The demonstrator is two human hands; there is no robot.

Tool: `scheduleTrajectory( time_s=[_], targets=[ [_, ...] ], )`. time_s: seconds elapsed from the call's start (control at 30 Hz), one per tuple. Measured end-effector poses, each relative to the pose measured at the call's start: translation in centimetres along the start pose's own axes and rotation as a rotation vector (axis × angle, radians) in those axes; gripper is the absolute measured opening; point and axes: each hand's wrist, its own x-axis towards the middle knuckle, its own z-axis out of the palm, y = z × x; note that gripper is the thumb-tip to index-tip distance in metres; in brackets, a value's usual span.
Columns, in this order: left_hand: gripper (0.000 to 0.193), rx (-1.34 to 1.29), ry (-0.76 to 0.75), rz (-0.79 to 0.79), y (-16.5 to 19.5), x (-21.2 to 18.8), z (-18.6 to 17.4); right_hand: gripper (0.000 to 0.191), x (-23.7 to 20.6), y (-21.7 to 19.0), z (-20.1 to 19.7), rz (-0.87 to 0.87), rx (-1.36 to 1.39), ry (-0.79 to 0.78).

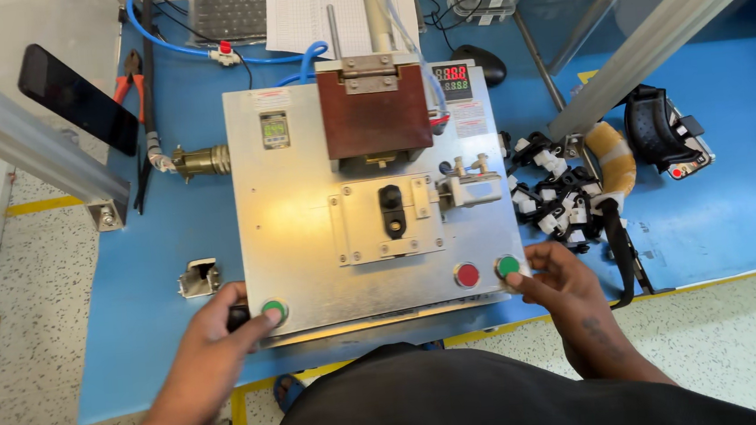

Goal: The person repeatedly places small black plastic components into a metal jig on a machine, presses a green button to activate the machine, and then removes the processed component. This cycle is repeated multiple times throughout the clip.

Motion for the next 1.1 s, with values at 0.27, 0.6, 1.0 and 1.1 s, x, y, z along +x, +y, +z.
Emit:
scheduleTrajectory(
  time_s=[0.27, 0.6, 1.0, 1.1],
  targets=[
    [0.031, 0.081, 0.133, -0.065, 0.1, -0.3, 0.8, 0.036, 2.6, -1.5, -1.3, 0.031, 0.031, -0.222],
    [0.039, 0.150, 0.658, 0.293, 5.9, -2.8, 6.5, 0.027, 10.5, -0.2, -8.7, -0.689, -0.948, 0.248],
    [0.038, 0.485, 0.372, 0.731, 13.9, -1.7, 12.0, 0.019, 6.0, -7.6, -6.3, -0.456, -0.139, 0.078],
    [0.029, 0.577, 0.304, 0.810, 14.2, -1.3, 12.2, 0.023, 3.3, -11.0, -3.0, -0.491, -0.024, 0.018]
  ],
)
